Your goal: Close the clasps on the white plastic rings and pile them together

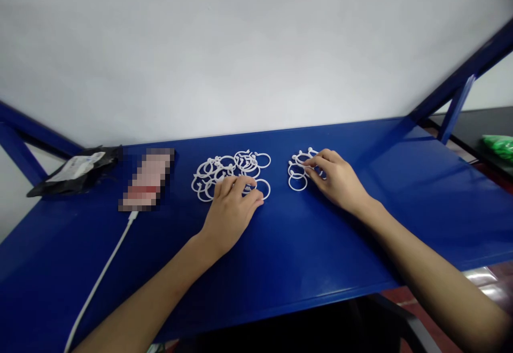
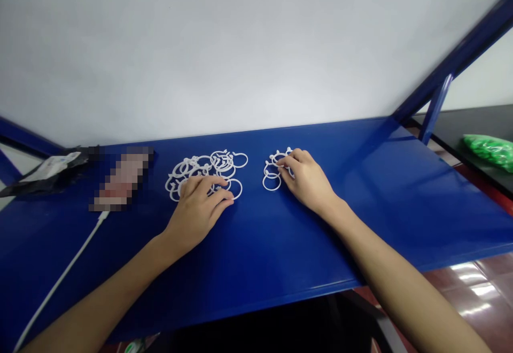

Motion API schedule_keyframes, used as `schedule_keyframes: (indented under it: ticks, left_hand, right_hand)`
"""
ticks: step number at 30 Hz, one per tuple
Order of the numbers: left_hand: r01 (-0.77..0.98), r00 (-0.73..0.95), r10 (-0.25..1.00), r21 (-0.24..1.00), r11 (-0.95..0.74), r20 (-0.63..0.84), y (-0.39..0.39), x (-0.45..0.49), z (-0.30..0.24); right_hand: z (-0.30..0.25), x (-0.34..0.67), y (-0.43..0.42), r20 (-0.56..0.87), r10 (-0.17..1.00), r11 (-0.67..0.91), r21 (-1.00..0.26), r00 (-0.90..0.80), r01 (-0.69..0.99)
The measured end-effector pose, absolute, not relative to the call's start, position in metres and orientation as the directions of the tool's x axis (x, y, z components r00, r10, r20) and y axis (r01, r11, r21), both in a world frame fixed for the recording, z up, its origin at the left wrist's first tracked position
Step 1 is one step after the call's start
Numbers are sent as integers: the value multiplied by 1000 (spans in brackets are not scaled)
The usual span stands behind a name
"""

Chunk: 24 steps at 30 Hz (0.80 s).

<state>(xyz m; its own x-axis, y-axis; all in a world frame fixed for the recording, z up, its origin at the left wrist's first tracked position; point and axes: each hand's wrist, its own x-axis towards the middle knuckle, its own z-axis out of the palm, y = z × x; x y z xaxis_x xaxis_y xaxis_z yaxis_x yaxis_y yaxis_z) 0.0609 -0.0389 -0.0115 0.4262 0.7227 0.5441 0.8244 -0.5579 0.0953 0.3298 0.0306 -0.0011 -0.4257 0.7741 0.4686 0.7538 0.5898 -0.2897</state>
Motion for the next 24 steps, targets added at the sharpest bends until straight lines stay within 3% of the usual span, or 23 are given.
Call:
schedule_keyframes:
  ticks: [4, 9, 14, 19, 24]
  left_hand:
    - [793, 410, 689, 139, -593, 597, -41, 63, -9]
    - [736, 402, 618, 164, -657, 676, -46, 66, -8]
    - [687, 413, 579, 178, -705, 703, -51, 68, -8]
    - [662, 429, 572, 188, -725, 699, -52, 67, -4]
    - [665, 381, 657, 301, -684, 651, -48, 64, -6]
  right_hand:
    - [5, 323, 22, 517, 752, 618, -337, -409, 710]
    - [13, 304, -3, 438, 764, 644, -559, -473, 522]
    - [10, 290, -20, 286, 810, 511, -772, -512, 378]
    - [5, 290, -22, 246, 840, 436, -837, -483, 332]
    - [5, 289, -26, 163, 843, 329, -911, -513, 250]
